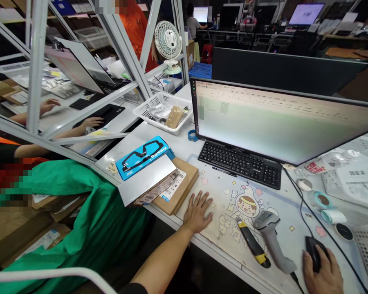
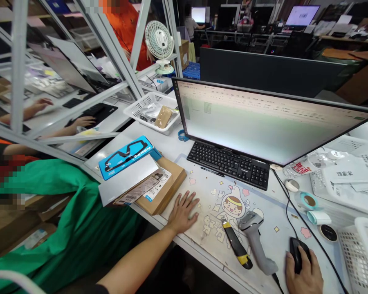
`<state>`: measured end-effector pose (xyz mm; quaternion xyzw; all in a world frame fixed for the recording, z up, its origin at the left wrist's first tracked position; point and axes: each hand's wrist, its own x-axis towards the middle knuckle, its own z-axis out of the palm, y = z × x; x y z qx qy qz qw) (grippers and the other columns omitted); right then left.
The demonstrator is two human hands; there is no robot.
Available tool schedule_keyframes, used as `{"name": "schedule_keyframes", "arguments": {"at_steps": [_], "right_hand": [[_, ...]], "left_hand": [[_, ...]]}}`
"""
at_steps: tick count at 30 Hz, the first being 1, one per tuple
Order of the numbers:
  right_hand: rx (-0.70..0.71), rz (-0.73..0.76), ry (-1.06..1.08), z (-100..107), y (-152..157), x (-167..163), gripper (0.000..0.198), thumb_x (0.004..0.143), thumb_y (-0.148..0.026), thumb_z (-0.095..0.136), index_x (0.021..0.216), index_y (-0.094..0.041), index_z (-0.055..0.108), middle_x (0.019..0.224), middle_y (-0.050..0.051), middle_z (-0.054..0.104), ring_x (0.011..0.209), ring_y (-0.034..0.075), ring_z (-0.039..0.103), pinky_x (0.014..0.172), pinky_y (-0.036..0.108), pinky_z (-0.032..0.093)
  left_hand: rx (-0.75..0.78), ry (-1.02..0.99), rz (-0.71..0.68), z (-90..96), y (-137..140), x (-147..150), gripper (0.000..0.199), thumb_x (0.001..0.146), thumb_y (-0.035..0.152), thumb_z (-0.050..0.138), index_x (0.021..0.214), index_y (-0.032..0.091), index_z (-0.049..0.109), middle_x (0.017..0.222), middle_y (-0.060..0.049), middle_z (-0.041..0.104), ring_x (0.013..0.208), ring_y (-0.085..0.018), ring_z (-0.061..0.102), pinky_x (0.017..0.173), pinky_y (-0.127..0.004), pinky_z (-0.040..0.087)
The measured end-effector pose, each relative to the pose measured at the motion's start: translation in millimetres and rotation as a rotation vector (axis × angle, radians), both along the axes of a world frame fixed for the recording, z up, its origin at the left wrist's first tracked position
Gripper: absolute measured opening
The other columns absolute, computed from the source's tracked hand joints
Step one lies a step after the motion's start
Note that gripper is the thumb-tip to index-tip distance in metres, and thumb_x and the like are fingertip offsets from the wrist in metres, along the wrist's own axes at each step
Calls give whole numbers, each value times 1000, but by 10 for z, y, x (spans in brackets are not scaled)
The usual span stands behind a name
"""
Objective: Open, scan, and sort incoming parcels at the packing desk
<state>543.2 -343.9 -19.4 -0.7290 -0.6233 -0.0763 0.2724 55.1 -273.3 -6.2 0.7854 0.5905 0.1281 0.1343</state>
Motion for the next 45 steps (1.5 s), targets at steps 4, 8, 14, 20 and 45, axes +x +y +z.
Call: {"name": "schedule_keyframes", "arguments": {"at_steps": [4,8,14,20,45], "right_hand": [[-1,-7,1,17,-1,-14,73,97,-60,51,151,-12,59,149,27,55,130,48,59,104,65,51],[-11,-16,-4,-1,-10,5,70,98,-58,53,149,-11,61,152,27,54,132,48,59,106,65,50],[23,1,-4,-73,-10,51,71,97,-58,54,149,-9,62,151,28,56,132,48,59,107,66,50],[33,-3,-8,-105,-19,62,69,96,-54,57,149,-10,62,153,27,55,134,51,59,106,68,50],[32,-2,-13,-151,-36,101,69,99,-52,59,154,-10,61,162,26,51,142,53,56,112,70,49]], "left_hand": [[0,4,1,-1,0,2,61,105,48,58,162,29,52,178,-2,32,167,-32,24,135,-63,17],[24,15,0,-10,-2,1,61,105,49,59,162,29,53,178,-2,33,166,-32,25,136,-61,16],[76,25,-5,-23,-7,-2,60,104,47,59,161,28,54,177,-2,34,166,-32,26,137,-59,14],[78,32,-3,-20,2,0,60,103,46,61,160,29,56,176,-2,36,165,-32,28,137,-58,14],[85,25,-3,-29,0,1,59,103,46,61,159,28,56,176,-2,37,165,-32,28,136,-59,17]]}}
